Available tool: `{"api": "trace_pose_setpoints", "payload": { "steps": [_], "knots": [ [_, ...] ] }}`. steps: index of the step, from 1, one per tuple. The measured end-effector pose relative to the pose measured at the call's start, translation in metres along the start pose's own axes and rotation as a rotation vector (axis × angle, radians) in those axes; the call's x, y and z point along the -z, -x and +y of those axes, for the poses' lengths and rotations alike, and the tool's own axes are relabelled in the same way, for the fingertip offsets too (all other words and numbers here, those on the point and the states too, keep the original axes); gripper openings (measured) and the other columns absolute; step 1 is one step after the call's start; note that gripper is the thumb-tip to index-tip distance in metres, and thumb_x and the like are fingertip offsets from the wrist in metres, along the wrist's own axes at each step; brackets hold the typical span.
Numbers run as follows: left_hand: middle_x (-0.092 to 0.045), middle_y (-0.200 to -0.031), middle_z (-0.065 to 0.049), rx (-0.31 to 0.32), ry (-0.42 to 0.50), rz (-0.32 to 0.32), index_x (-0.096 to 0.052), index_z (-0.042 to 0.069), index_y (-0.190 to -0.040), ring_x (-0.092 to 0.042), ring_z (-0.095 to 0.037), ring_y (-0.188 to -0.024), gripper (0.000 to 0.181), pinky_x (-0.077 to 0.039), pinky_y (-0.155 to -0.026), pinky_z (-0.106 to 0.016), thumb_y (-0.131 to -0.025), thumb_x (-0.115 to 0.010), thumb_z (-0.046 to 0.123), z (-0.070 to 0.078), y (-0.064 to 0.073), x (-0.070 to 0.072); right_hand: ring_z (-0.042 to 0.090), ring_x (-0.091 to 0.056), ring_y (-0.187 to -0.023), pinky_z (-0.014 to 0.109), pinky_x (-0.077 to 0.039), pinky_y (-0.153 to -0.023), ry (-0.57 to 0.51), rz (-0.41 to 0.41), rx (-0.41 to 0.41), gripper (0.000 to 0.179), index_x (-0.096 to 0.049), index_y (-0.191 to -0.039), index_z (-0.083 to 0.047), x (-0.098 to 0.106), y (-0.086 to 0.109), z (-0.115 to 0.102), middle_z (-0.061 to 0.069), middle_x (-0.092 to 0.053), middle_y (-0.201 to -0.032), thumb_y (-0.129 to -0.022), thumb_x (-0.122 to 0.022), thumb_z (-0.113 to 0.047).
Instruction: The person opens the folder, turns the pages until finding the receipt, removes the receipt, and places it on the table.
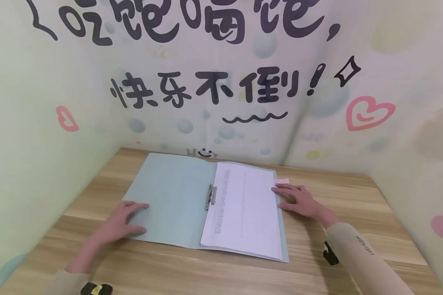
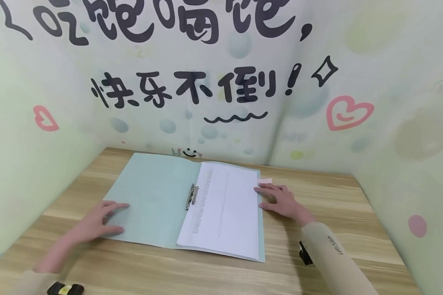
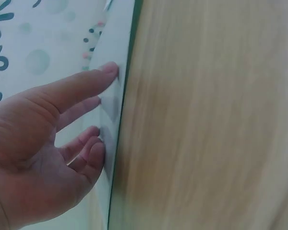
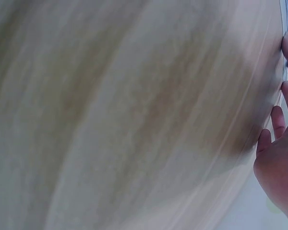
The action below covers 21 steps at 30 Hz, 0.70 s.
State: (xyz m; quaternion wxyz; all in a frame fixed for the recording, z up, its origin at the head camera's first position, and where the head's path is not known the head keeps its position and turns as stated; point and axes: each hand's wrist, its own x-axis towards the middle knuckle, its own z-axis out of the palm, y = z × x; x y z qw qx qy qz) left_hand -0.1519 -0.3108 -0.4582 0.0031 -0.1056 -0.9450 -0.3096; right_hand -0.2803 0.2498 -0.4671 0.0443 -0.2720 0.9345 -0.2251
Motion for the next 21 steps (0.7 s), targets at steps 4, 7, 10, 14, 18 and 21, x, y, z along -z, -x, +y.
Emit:
{"api": "trace_pose_setpoints", "payload": {
  "steps": [4,7,10,14,18,21],
  "knots": [
    [-0.052,-0.127,-0.028,-0.025,-0.043,0.02,-0.063,0.006,-0.126,-0.047,-0.047,-0.117,0.063,-0.035,-0.094,-0.06,-0.071,-0.087,0.025,-0.004,0.002,0.002,0.044,-0.033,-0.128,0.061,-0.027,-0.093,-0.018,0.003,-0.002,0.056,-0.052,-0.144,-0.018,-0.001,0.0,0.001,0.014,-0.04,-0.156,-0.093,-0.068,-0.036],
    [-0.047,-0.13,-0.031,0.015,-0.05,0.004,-0.06,0.005,-0.129,-0.041,-0.05,-0.117,0.067,-0.033,-0.09,-0.061,-0.072,-0.086,0.028,-0.004,0.002,0.003,0.044,-0.033,-0.128,0.06,-0.027,-0.093,-0.035,-0.002,-0.009,0.057,-0.052,-0.144,-0.019,-0.001,-0.002,0.001,0.013,-0.04,-0.156,-0.092,-0.068,-0.036],
    [-0.039,-0.132,-0.037,0.089,-0.04,-0.015,-0.053,0.001,-0.135,-0.037,-0.055,-0.118,0.077,-0.035,-0.092,-0.067,-0.073,-0.086,0.031,-0.004,0.003,0.005,0.043,-0.033,-0.129,0.06,-0.027,-0.093,-0.048,-0.006,-0.009,0.057,-0.052,-0.143,-0.019,0.0,-0.005,0.001,0.013,-0.04,-0.155,-0.091,-0.069,-0.036],
    [-0.037,-0.132,-0.037,0.116,-0.048,-0.015,-0.049,-0.002,-0.138,-0.038,-0.056,-0.119,0.083,-0.036,-0.093,-0.072,-0.073,-0.086,0.035,-0.008,0.006,0.007,0.044,-0.033,-0.129,0.06,-0.026,-0.095,-0.059,-0.005,-0.006,0.058,-0.054,-0.142,-0.018,0.001,-0.008,0.003,0.014,-0.041,-0.155,-0.09,-0.071,-0.036],
    [-0.049,-0.128,-0.032,-0.014,-0.069,0.031,-0.058,0.001,-0.13,-0.046,-0.052,-0.116,0.073,-0.034,-0.091,-0.068,-0.069,-0.087,0.028,-0.021,0.008,0.012,0.043,-0.033,-0.129,0.059,-0.026,-0.095,-0.073,-0.01,-0.023,0.057,-0.055,-0.141,-0.019,0.0,-0.007,0.004,0.012,-0.041,-0.155,-0.089,-0.072,-0.037],
    [-0.056,-0.125,-0.025,-0.113,-0.077,0.067,-0.063,0.002,-0.125,-0.052,-0.04,-0.113,0.066,-0.038,-0.091,-0.054,-0.068,-0.088,0.022,-0.031,0.009,0.015,0.042,-0.033,-0.128,0.057,-0.027,-0.095,-0.069,-0.014,-0.027,0.056,-0.056,-0.14,-0.02,0.001,-0.007,0.004,0.012,-0.042,-0.154,-0.089,-0.072,-0.037]
  ]
}}
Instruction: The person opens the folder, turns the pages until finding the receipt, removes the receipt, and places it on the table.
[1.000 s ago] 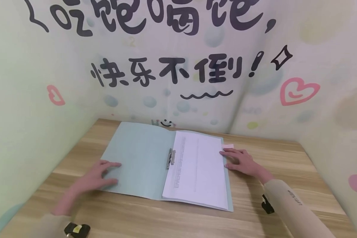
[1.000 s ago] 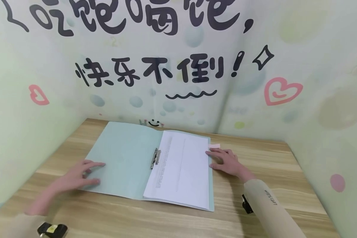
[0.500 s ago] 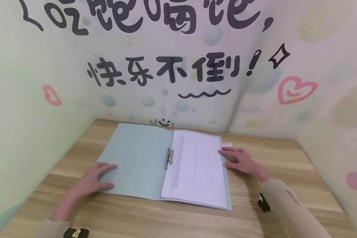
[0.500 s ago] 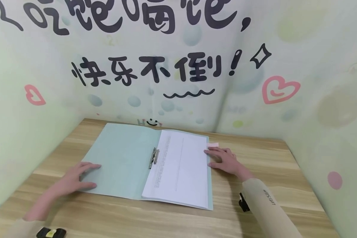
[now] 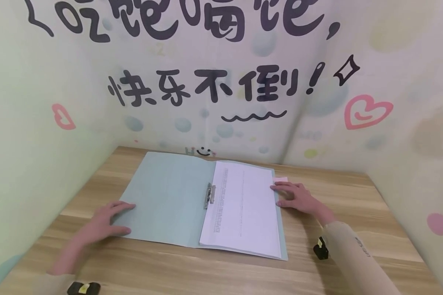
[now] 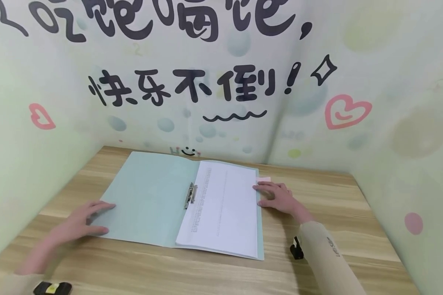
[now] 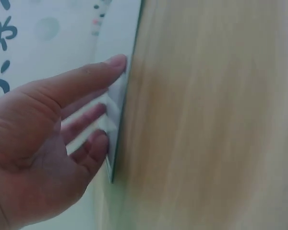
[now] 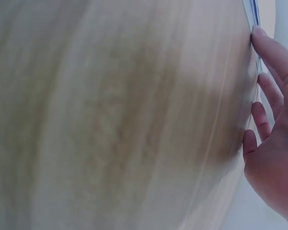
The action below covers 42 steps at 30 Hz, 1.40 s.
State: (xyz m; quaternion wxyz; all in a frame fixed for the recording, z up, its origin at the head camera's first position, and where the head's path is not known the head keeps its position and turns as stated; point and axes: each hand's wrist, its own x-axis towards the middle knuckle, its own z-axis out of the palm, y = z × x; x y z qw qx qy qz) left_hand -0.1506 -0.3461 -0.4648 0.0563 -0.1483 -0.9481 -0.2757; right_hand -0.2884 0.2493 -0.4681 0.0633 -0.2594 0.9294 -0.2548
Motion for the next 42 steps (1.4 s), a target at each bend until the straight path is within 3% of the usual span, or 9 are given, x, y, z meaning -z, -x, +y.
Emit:
{"api": "trace_pose_setpoints", "payload": {
  "steps": [3,7,8,11,15,23,28,32,42],
  "knots": [
    [-0.055,-0.126,-0.021,-0.016,0.038,-0.01,-0.063,0.002,-0.124,-0.05,-0.02,-0.112,0.062,-0.045,-0.086,-0.033,-0.07,-0.087,0.02,-0.006,0.001,0.004,0.043,-0.034,-0.13,0.057,-0.027,-0.096,0.011,-0.008,0.017,0.055,-0.058,-0.138,-0.017,0.002,-0.002,-0.001,0.014,-0.044,-0.152,-0.088,-0.073,-0.034],
    [-0.052,-0.131,-0.023,0.031,0.087,-0.053,-0.062,0.002,-0.127,-0.048,-0.017,-0.113,0.062,-0.047,-0.077,-0.019,-0.073,-0.086,0.021,-0.007,-0.001,0.008,0.044,-0.043,-0.133,0.061,-0.031,-0.108,0.015,-0.045,0.054,0.053,-0.061,-0.134,-0.011,0.012,-0.008,-0.006,0.019,-0.05,-0.146,-0.087,-0.074,-0.03],
    [-0.052,-0.131,-0.024,0.035,0.081,-0.055,-0.062,0.002,-0.127,-0.049,-0.021,-0.113,0.063,-0.046,-0.077,-0.02,-0.072,-0.086,0.021,-0.007,-0.001,0.008,0.043,-0.046,-0.132,0.06,-0.033,-0.109,0.016,-0.062,0.039,0.052,-0.061,-0.134,-0.011,0.016,-0.011,-0.007,0.018,-0.053,-0.145,-0.088,-0.074,-0.031],
    [-0.051,-0.131,-0.026,0.033,0.05,-0.041,-0.061,0.003,-0.126,-0.05,-0.037,-0.114,0.064,-0.047,-0.089,-0.041,-0.07,-0.087,0.022,-0.006,0.0,0.006,0.039,-0.055,-0.127,0.056,-0.043,-0.105,-0.019,-0.096,-0.02,0.047,-0.063,-0.132,-0.01,0.027,-0.021,-0.012,0.016,-0.059,-0.139,-0.09,-0.072,-0.029],
    [-0.048,-0.133,-0.031,0.05,0.043,-0.034,-0.057,-0.001,-0.127,-0.044,-0.051,-0.118,0.069,-0.034,-0.092,-0.068,-0.069,-0.087,0.021,-0.004,0.003,0.004,0.037,-0.06,-0.12,0.049,-0.05,-0.098,-0.097,-0.053,-0.098,0.044,-0.061,-0.133,-0.007,0.033,-0.034,-0.018,0.017,-0.063,-0.133,-0.094,-0.067,-0.026],
    [-0.038,-0.138,-0.035,0.137,0.034,-0.069,-0.047,-0.008,-0.135,-0.042,-0.051,-0.118,0.083,-0.039,-0.092,-0.066,-0.07,-0.087,0.024,-0.002,0.002,0.007,0.041,-0.057,-0.121,0.051,-0.047,-0.102,-0.278,0.164,-0.219,0.054,-0.052,-0.138,0.0,0.009,-0.055,-0.019,0.024,-0.059,-0.133,-0.093,-0.069,-0.023],
    [-0.039,-0.139,-0.032,0.147,0.021,-0.077,-0.049,-0.006,-0.135,-0.048,-0.043,-0.113,0.083,-0.049,-0.083,-0.036,-0.07,-0.087,0.029,0.0,0.002,0.008,0.044,-0.051,-0.125,0.054,-0.042,-0.105,-0.337,0.221,-0.251,0.058,-0.047,-0.143,0.0,-0.007,-0.06,-0.013,0.026,-0.053,-0.139,-0.091,-0.069,-0.017],
    [-0.039,-0.138,-0.032,0.147,0.025,-0.078,-0.049,-0.006,-0.135,-0.048,-0.043,-0.113,0.082,-0.047,-0.077,-0.024,-0.071,-0.087,0.028,0.002,0.003,0.008,0.041,-0.047,-0.127,0.054,-0.04,-0.107,-0.365,0.219,-0.284,0.06,-0.043,-0.146,-0.004,-0.012,-0.058,-0.006,0.023,-0.048,-0.144,-0.092,-0.068,-0.016],
    [-0.037,-0.139,-0.033,0.169,0.03,-0.099,-0.048,-0.007,-0.136,-0.045,-0.046,-0.118,0.082,-0.047,-0.08,-0.023,-0.072,-0.087,0.025,0.005,0.004,0.009,0.041,-0.041,-0.132,0.057,-0.035,-0.111,-0.341,0.106,-0.262,0.065,-0.042,-0.149,-0.009,-0.008,-0.053,0.005,0.021,-0.039,-0.15,-0.092,-0.069,-0.021]
  ]
}}
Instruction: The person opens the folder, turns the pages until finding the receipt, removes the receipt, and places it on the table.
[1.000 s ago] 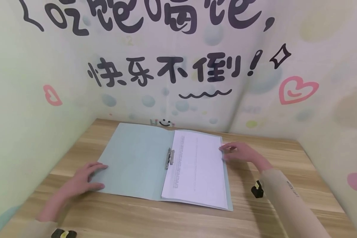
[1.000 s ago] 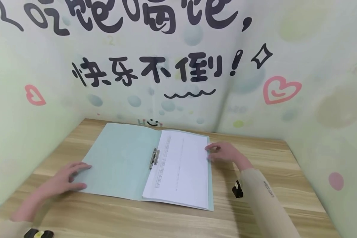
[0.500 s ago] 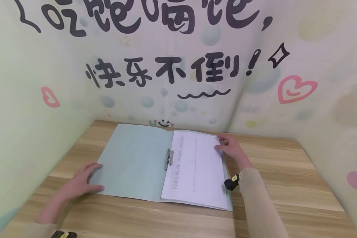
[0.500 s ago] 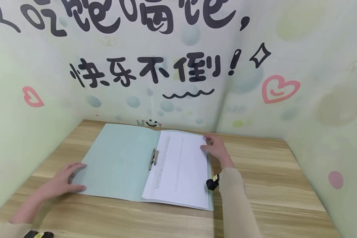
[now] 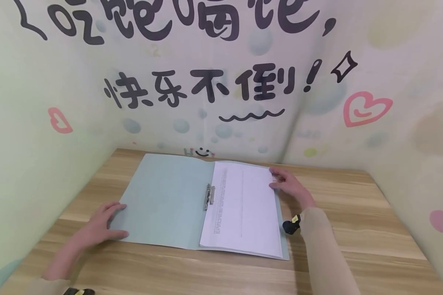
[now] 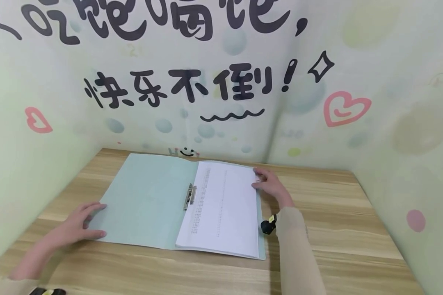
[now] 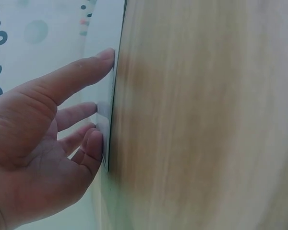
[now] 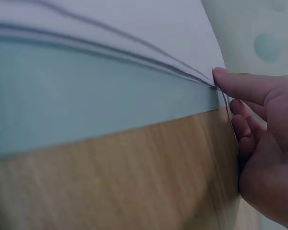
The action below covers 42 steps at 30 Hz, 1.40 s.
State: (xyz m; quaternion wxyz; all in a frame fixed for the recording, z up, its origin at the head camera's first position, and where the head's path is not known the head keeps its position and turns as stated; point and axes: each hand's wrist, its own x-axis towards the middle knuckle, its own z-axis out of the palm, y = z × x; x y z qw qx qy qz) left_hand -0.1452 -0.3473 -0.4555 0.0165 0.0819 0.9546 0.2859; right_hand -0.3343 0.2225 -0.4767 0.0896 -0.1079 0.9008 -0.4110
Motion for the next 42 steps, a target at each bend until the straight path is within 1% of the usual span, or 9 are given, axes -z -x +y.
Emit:
{"api": "trace_pose_setpoints", "payload": {
  "steps": [8,13,17,21,27,31,35,39,42],
  "knots": [
    [-0.036,-0.139,-0.033,-0.002,0.016,0.002,-0.048,-0.007,-0.136,-0.048,-0.045,-0.115,0.08,-0.049,-0.078,-0.02,-0.073,-0.086,0.024,-0.001,0.001,0.0,0.043,-0.037,-0.132,0.061,-0.033,-0.11,0.037,0.005,-0.033,0.059,-0.047,-0.147,-0.012,-0.002,0.001,-0.001,0.024,-0.029,-0.151,-0.093,-0.068,-0.024],
    [-0.036,-0.14,-0.033,0.0,0.014,0.002,-0.048,-0.007,-0.136,-0.047,-0.045,-0.115,0.08,-0.049,-0.078,-0.02,-0.074,-0.086,0.025,0.001,0.001,0.0,0.042,-0.039,-0.131,0.06,-0.034,-0.109,0.025,0.029,-0.03,0.056,-0.051,-0.143,-0.011,-0.003,0.002,0.002,0.023,-0.034,-0.148,-0.092,-0.069,-0.024],
    [-0.036,-0.14,-0.033,-0.003,0.015,0.006,-0.048,-0.006,-0.137,-0.046,-0.045,-0.117,0.08,-0.049,-0.08,-0.021,-0.074,-0.086,0.024,0.001,0.001,0.0,0.039,-0.044,-0.127,0.057,-0.037,-0.107,0.024,0.07,-0.011,0.052,-0.055,-0.139,-0.009,-0.004,0.001,0.004,0.021,-0.045,-0.142,-0.091,-0.071,-0.023],
    [-0.036,-0.14,-0.032,-0.009,0.013,0.011,-0.048,-0.006,-0.136,-0.046,-0.043,-0.116,0.079,-0.048,-0.079,-0.021,-0.074,-0.086,0.025,0.001,0.001,-0.001,0.037,-0.048,-0.121,0.051,-0.041,-0.101,0.02,0.09,0.01,0.051,-0.055,-0.138,-0.009,-0.003,0.001,0.001,0.02,-0.055,-0.134,-0.091,-0.071,-0.021],
    [-0.037,-0.14,-0.031,-0.009,0.017,0.008,-0.048,-0.006,-0.136,-0.046,-0.043,-0.116,0.079,-0.048,-0.078,-0.02,-0.074,-0.086,0.026,0.0,0.002,-0.001,0.031,-0.054,-0.109,0.034,-0.048,-0.086,-0.009,0.086,0.03,0.05,-0.054,-0.139,-0.009,-0.001,0.002,-0.004,0.019,-0.059,-0.124,-0.092,-0.069,-0.019],
    [-0.036,-0.14,-0.032,-0.007,0.025,0.001,-0.048,-0.006,-0.136,-0.045,-0.044,-0.117,0.079,-0.048,-0.079,-0.02,-0.074,-0.085,0.026,0.001,0.002,0.0,0.028,-0.056,-0.102,0.027,-0.049,-0.081,-0.047,0.087,0.046,0.046,-0.057,-0.136,-0.009,0.002,0.003,-0.008,0.018,-0.063,-0.118,-0.092,-0.069,-0.014],
    [-0.036,-0.14,-0.033,-0.005,0.029,0.004,-0.048,-0.006,-0.136,-0.046,-0.045,-0.117,0.079,-0.048,-0.079,-0.019,-0.074,-0.085,0.026,0.0,0.002,0.0,0.03,-0.054,-0.107,0.033,-0.049,-0.086,-0.029,0.067,0.05,0.048,-0.057,-0.137,-0.011,0.004,0.003,-0.013,0.017,-0.061,-0.126,-0.091,-0.07,-0.017],
    [-0.036,-0.14,-0.032,0.0,0.027,0.0,-0.047,-0.006,-0.136,-0.046,-0.045,-0.117,0.08,-0.048,-0.079,-0.02,-0.074,-0.085,0.027,-0.001,0.001,0.0,0.038,-0.05,-0.119,0.05,-0.045,-0.097,0.051,0.033,0.064,0.052,-0.054,-0.14,-0.01,0.003,0.003,-0.011,0.02,-0.052,-0.139,-0.091,-0.07,-0.019],
    [-0.036,-0.14,-0.032,0.001,0.024,0.001,-0.048,-0.006,-0.136,-0.048,-0.044,-0.115,0.08,-0.048,-0.079,-0.019,-0.074,-0.086,0.027,-0.002,0.001,-0.001,0.045,-0.046,-0.124,0.058,-0.042,-0.101,0.096,-0.007,0.067,0.056,-0.052,-0.142,-0.008,0.003,0.004,-0.009,0.025,-0.044,-0.144,-0.09,-0.07,-0.02]
  ]
}}
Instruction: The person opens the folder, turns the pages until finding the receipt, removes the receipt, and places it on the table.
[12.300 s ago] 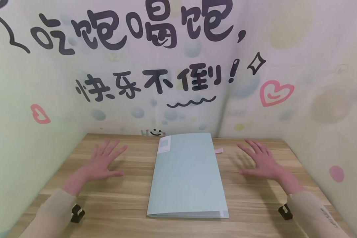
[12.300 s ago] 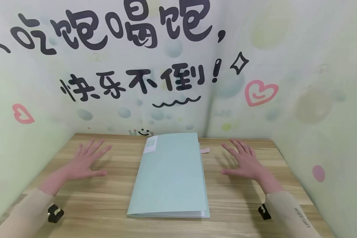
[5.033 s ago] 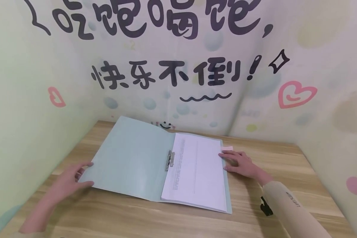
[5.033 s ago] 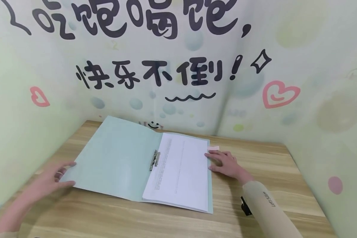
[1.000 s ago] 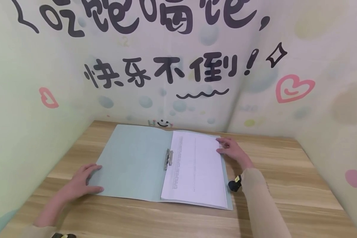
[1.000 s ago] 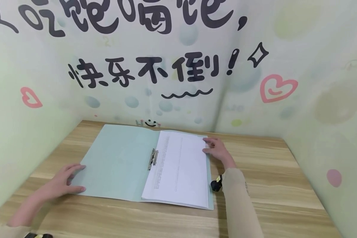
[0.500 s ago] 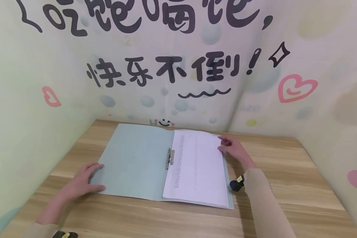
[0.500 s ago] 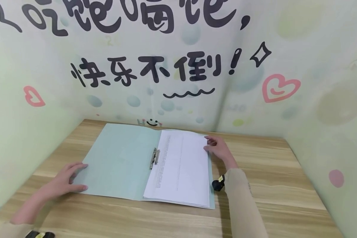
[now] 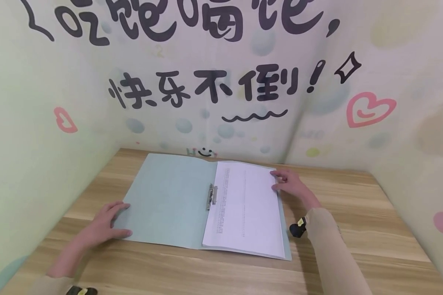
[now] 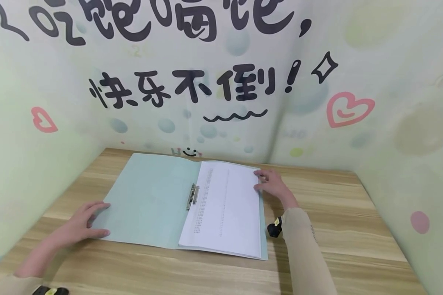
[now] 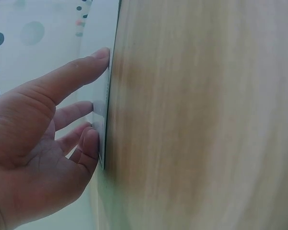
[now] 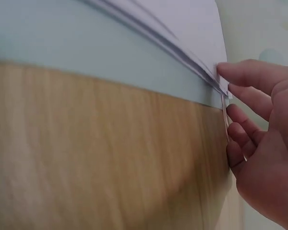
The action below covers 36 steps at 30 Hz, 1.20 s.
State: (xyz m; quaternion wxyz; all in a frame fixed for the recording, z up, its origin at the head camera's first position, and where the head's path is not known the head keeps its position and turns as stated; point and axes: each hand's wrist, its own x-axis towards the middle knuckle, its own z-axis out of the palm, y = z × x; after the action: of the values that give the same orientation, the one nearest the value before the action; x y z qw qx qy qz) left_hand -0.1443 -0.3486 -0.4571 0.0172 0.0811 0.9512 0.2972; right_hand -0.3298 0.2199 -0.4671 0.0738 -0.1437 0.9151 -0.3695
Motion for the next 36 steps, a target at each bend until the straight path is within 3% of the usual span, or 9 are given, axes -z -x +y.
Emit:
{"api": "trace_pose_setpoints", "payload": {
  "steps": [5,9,16,24,28,36],
  "knots": [
    [-0.036,-0.14,-0.032,-0.002,0.006,0.007,-0.047,-0.006,-0.137,-0.049,-0.043,-0.113,0.08,-0.048,-0.079,-0.019,-0.074,-0.086,0.025,-0.001,0.0,-0.002,0.051,-0.044,-0.127,0.062,-0.041,-0.102,0.046,-0.013,-0.01,0.058,-0.053,-0.14,-0.008,-0.001,0.001,0.001,0.028,-0.039,-0.147,-0.089,-0.073,-0.024],
    [-0.036,-0.14,-0.033,-0.003,0.006,0.007,-0.047,-0.006,-0.137,-0.047,-0.044,-0.116,0.079,-0.048,-0.08,-0.021,-0.074,-0.086,0.025,-0.001,0.0,-0.002,0.046,-0.046,-0.125,0.06,-0.041,-0.102,0.059,0.012,-0.018,0.054,-0.057,-0.137,-0.008,-0.003,0.001,-0.001,0.025,-0.046,-0.142,-0.088,-0.074,-0.023],
    [-0.035,-0.141,-0.033,-0.002,0.024,0.006,-0.047,-0.006,-0.137,-0.047,-0.045,-0.116,0.08,-0.048,-0.081,-0.02,-0.074,-0.086,0.025,0.0,0.001,-0.002,0.032,-0.053,-0.108,0.046,-0.046,-0.096,0.042,0.041,-0.007,0.05,-0.059,-0.134,-0.007,-0.004,0.001,-0.002,0.017,-0.06,-0.121,-0.088,-0.075,-0.021],
    [-0.035,-0.141,-0.032,-0.001,0.027,0.011,-0.047,-0.006,-0.137,-0.048,-0.044,-0.116,0.08,-0.048,-0.081,-0.02,-0.074,-0.086,0.024,0.0,0.001,-0.002,0.025,-0.053,-0.096,0.029,-0.047,-0.082,-0.045,0.048,-0.016,0.049,-0.057,-0.135,-0.01,-0.002,-0.002,-0.004,0.011,-0.059,-0.105,-0.09,-0.073,-0.018],
    [-0.034,-0.141,-0.033,0.001,0.029,0.006,-0.047,-0.007,-0.137,-0.047,-0.045,-0.116,0.08,-0.052,-0.084,-0.029,-0.074,-0.086,0.024,0.0,0.001,-0.002,0.027,-0.056,-0.102,0.028,-0.049,-0.083,-0.084,0.056,-0.007,0.048,-0.055,-0.136,-0.011,0.002,-0.002,-0.007,0.013,-0.06,-0.109,-0.091,-0.071,-0.017],
    [-0.034,-0.141,-0.032,0.005,0.035,0.002,-0.047,-0.006,-0.137,-0.045,-0.046,-0.118,0.079,-0.054,-0.085,-0.036,-0.075,-0.085,0.024,0.002,0.002,-0.001,0.03,-0.054,-0.119,0.039,-0.05,-0.098,-0.215,0.027,0.021,0.045,-0.056,-0.137,-0.014,0.016,-0.001,-0.018,0.016,-0.056,-0.133,-0.094,-0.068,-0.017]
  ]
}}
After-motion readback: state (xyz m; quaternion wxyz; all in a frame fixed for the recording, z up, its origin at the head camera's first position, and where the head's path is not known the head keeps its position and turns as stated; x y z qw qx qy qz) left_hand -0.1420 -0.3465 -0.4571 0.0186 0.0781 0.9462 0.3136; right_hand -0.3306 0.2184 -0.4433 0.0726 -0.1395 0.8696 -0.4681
